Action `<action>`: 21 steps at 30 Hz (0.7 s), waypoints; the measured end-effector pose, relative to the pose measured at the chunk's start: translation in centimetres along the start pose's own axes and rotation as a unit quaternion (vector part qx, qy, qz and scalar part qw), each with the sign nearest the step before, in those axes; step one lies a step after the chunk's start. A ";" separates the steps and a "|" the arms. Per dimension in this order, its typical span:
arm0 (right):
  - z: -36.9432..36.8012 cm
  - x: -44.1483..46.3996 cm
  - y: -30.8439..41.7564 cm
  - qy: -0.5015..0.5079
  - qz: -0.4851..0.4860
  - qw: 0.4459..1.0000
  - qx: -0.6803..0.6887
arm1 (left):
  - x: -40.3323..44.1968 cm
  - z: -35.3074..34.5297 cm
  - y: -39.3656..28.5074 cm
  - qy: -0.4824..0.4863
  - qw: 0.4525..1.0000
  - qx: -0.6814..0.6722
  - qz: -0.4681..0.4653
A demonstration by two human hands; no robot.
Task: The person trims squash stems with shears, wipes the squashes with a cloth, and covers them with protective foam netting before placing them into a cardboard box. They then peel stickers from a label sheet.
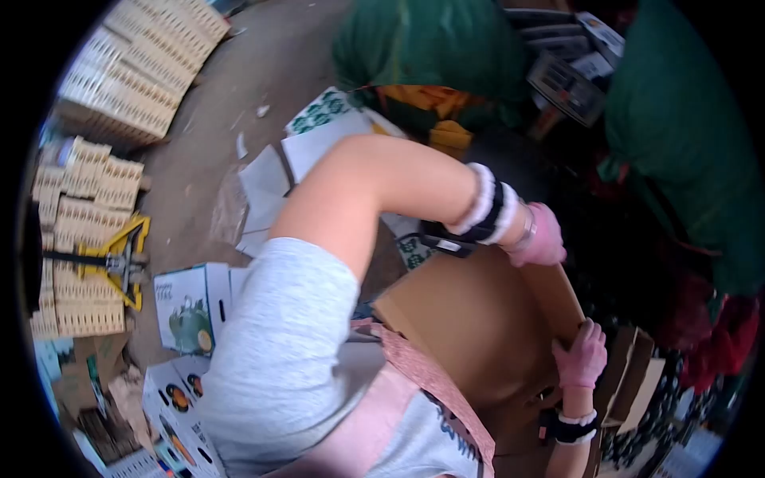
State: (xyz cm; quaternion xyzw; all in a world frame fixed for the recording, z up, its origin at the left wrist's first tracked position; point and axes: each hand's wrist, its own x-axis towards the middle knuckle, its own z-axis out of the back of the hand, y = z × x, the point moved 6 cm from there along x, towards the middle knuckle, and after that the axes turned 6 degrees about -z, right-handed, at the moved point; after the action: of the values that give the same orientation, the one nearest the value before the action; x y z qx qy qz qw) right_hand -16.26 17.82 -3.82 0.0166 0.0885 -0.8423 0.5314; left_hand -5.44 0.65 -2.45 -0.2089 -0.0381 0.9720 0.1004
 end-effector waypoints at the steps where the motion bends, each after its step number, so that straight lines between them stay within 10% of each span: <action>1: -0.3 0.6 -0.6 -0.010 0.007 1.000 0.001 | 0.8 0.2 0.2 -0.003 1.000 0.007 0.004; 10: 0.3 4.4 0.2 -0.108 0.078 0.991 -0.012 | -0.3 -0.6 2.6 -0.144 0.983 0.037 0.107; 15: 2.7 5.4 -3.3 -0.072 0.071 0.940 0.326 | -14.6 3.6 -1.9 -0.265 0.944 0.060 0.188; 19: -0.7 1.5 -5.5 0.124 -0.113 0.761 0.626 | -29.7 -1.0 -3.9 -0.471 0.777 0.020 0.417; 21: -1.2 -1.1 -2.9 0.315 -0.020 0.723 0.615 | -36.0 -8.0 -8.1 -0.364 0.678 0.021 0.638</action>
State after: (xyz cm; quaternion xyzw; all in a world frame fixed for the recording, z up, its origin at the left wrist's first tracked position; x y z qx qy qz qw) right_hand -18.42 20.23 -4.46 0.6022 -0.2864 -0.6687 0.3289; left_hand 31.45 1.20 5.51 0.1896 0.0914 0.8003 -0.5614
